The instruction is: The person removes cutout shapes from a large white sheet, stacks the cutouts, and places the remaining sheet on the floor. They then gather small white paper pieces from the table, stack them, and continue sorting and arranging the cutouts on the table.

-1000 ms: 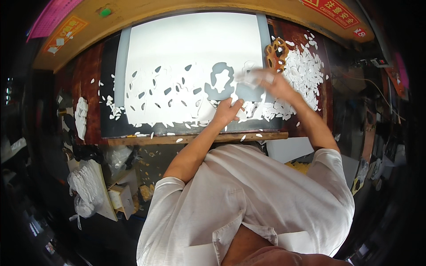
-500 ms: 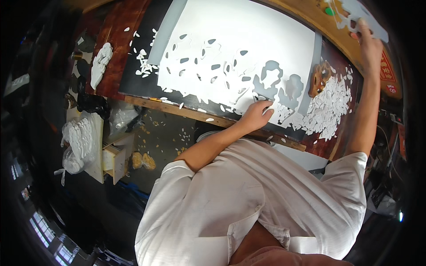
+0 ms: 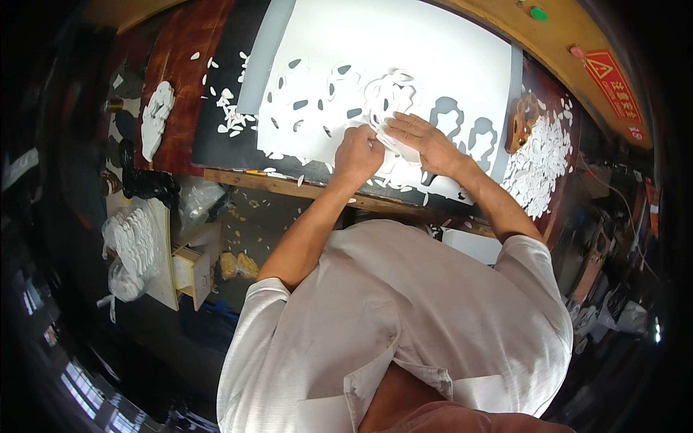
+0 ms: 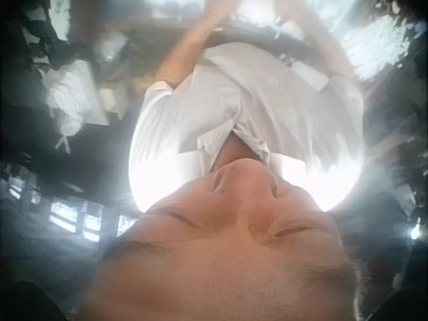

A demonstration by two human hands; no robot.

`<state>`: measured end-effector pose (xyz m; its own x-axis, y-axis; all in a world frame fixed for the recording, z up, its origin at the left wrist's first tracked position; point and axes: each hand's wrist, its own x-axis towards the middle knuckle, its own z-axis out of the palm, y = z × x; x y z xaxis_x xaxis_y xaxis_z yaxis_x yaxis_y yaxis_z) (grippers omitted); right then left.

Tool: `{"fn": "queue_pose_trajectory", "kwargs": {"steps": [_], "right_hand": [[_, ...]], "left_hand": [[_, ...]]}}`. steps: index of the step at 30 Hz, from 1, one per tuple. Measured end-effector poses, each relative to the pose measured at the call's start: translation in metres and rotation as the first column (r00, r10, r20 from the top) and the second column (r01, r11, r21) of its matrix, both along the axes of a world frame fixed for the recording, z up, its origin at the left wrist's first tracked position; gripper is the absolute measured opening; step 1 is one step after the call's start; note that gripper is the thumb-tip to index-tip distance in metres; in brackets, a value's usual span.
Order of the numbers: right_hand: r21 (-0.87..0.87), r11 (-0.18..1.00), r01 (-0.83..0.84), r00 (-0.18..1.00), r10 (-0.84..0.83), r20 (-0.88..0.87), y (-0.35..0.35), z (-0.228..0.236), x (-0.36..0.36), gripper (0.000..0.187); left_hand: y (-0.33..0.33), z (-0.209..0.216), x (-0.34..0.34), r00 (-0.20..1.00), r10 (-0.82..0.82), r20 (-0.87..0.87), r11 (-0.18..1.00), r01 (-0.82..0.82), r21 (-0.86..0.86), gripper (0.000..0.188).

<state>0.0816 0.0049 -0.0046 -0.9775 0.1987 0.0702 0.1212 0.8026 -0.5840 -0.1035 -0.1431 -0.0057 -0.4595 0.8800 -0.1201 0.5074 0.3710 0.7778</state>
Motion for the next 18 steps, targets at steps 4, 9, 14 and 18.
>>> {"fn": "queue_pose_trajectory", "kwargs": {"steps": [4, 9, 14, 18], "right_hand": [[-0.106, 0.994, -0.033, 0.994, 0.044, 0.102, 0.012, 0.018, -0.006, 0.081], [-0.011, 0.996, -0.093, 0.970, 0.093, 0.225, 0.003, 0.030, 0.000, 0.091], [0.118, 0.992, -0.037, 0.984, 0.016, 0.178, -0.004, 0.008, 0.007, 0.088], [-0.132, 0.982, 0.135, 0.990, -0.138, -0.015, -0.003, 0.002, -0.003, 0.063]], "left_hand": [[0.008, 0.006, -0.020, 0.908, 0.060, 0.414, 0.994, -0.015, -0.112, 0.024], [0.019, 0.008, -0.033, 0.519, 0.174, 0.837, 0.906, 0.249, -0.343, 0.027], [0.020, 0.010, -0.029, 0.233, 0.218, 0.948, 0.933, 0.236, -0.273, 0.033], [0.017, 0.005, -0.025, 0.109, 0.233, 0.966, 0.947, 0.201, -0.251, 0.042]]}}
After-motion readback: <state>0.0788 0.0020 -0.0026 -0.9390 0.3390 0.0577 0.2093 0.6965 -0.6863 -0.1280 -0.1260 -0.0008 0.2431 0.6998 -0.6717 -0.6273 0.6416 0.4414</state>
